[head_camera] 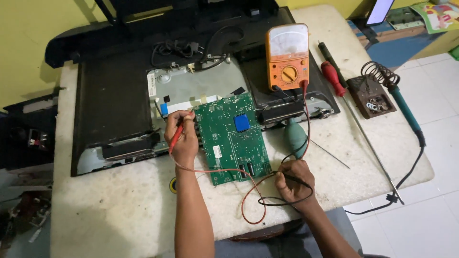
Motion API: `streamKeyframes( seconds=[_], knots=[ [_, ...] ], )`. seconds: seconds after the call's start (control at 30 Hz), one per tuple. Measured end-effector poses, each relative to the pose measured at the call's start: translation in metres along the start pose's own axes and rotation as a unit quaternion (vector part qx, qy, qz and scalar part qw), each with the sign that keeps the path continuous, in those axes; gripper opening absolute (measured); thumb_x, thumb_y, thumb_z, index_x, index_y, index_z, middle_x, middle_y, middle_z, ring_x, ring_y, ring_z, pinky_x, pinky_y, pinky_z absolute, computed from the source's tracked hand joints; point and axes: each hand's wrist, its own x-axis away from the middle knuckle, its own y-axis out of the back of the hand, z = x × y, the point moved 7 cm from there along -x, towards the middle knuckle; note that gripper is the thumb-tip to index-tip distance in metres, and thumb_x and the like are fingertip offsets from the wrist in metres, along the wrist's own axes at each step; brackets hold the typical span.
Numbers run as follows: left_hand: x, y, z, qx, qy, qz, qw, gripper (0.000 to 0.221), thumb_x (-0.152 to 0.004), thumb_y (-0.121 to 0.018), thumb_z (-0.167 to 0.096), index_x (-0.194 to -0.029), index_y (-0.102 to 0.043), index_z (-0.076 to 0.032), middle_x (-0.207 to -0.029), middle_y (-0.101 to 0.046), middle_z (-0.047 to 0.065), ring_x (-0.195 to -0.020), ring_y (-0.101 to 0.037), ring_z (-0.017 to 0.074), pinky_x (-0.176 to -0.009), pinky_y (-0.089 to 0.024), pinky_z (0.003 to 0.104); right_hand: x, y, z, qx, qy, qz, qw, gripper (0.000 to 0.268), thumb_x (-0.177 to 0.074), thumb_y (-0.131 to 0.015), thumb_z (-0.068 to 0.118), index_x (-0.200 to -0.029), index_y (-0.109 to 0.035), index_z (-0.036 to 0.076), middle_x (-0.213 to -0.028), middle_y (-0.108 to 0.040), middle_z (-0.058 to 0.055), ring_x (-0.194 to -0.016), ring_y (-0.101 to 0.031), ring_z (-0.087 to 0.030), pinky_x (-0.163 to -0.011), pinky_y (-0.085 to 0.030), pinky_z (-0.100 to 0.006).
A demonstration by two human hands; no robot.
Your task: Testing a television main board with a multimeter to diagnose electrical issues.
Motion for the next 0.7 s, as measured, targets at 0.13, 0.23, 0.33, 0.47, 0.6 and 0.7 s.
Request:
streamKeyframes(
  seconds=[0.13,0.23,0.33,0.47,0.6,0.7],
  knots=[
    [-0.001,-0.001,0.002,0.001,0.007,0.004,1.000,0.008,-0.096,-0.058,0.001,-0.097,-0.065,-0.003,-0.093,-0.074,0.018,-0.090,-0.073,0.0232,-0.087,-0.057,0.040,-0.002,0.002,0.003,0.009,0.004,0.001,1.000,0.010,-0.086,-0.073,0.030,-0.086,-0.074,0.020,-0.075,-0.069,-0.006,-0.074,-0.068,-0.030,-0.072,-0.056,-0.037],
    [0.000,0.001,0.005,-0.012,0.002,0.000,1.000,0.004,-0.095,-0.062,-0.002,-0.096,-0.065,-0.004,-0.092,-0.074,0.017,-0.090,-0.073,0.0229,-0.088,-0.057,0.039,-0.001,0.001,0.004,0.003,0.010,0.004,1.000,0.011,-0.088,-0.073,0.030,-0.085,-0.074,0.019,-0.074,-0.068,-0.006,-0.075,-0.067,-0.030,-0.073,-0.056,-0.036],
    [-0.002,0.001,0.001,0.006,-0.008,-0.005,1.000,0.007,-0.094,-0.059,0.002,-0.095,-0.065,-0.003,-0.090,-0.073,0.019,-0.088,-0.070,0.0214,-0.085,-0.057,0.040,-0.003,0.000,0.004,-0.009,-0.002,0.019,1.000,0.012,-0.087,-0.074,0.031,-0.087,-0.073,0.019,-0.078,-0.068,-0.008,-0.079,-0.068,-0.032,-0.076,-0.056,-0.040],
    [-0.002,0.002,-0.001,0.012,-0.011,-0.009,1.000,0.008,-0.095,-0.060,0.002,-0.095,-0.066,-0.004,-0.090,-0.073,0.017,-0.088,-0.071,0.0211,-0.085,-0.058,0.038,-0.001,-0.001,0.002,-0.005,0.002,0.021,1.000,0.010,-0.088,-0.074,0.029,-0.087,-0.074,0.019,-0.079,-0.069,-0.007,-0.080,-0.068,-0.032,-0.077,-0.056,-0.039],
    [-0.002,0.001,-0.002,-0.008,-0.017,-0.007,1.000,0.007,-0.095,-0.061,0.000,-0.096,-0.066,-0.005,-0.090,-0.073,0.017,-0.088,-0.073,0.0248,-0.083,-0.058,0.040,-0.002,-0.001,0.003,-0.001,0.005,0.021,1.000,0.010,-0.089,-0.074,0.028,-0.086,-0.074,0.018,-0.080,-0.070,-0.007,-0.081,-0.068,-0.032,-0.077,-0.056,-0.039],
    [-0.005,-0.011,-0.009,-0.096,-0.075,0.017,0.992,0.010,-0.100,-0.062,-0.007,-0.108,-0.068,-0.008,-0.096,-0.073,0.013,-0.090,-0.074,0.0304,-0.093,-0.056,0.043,0.000,0.001,0.003,-0.006,0.007,0.007,1.000,0.010,-0.087,-0.075,0.028,-0.086,-0.074,0.019,-0.077,-0.068,-0.006,-0.078,-0.067,-0.032,-0.078,-0.056,-0.040]
  ],
)
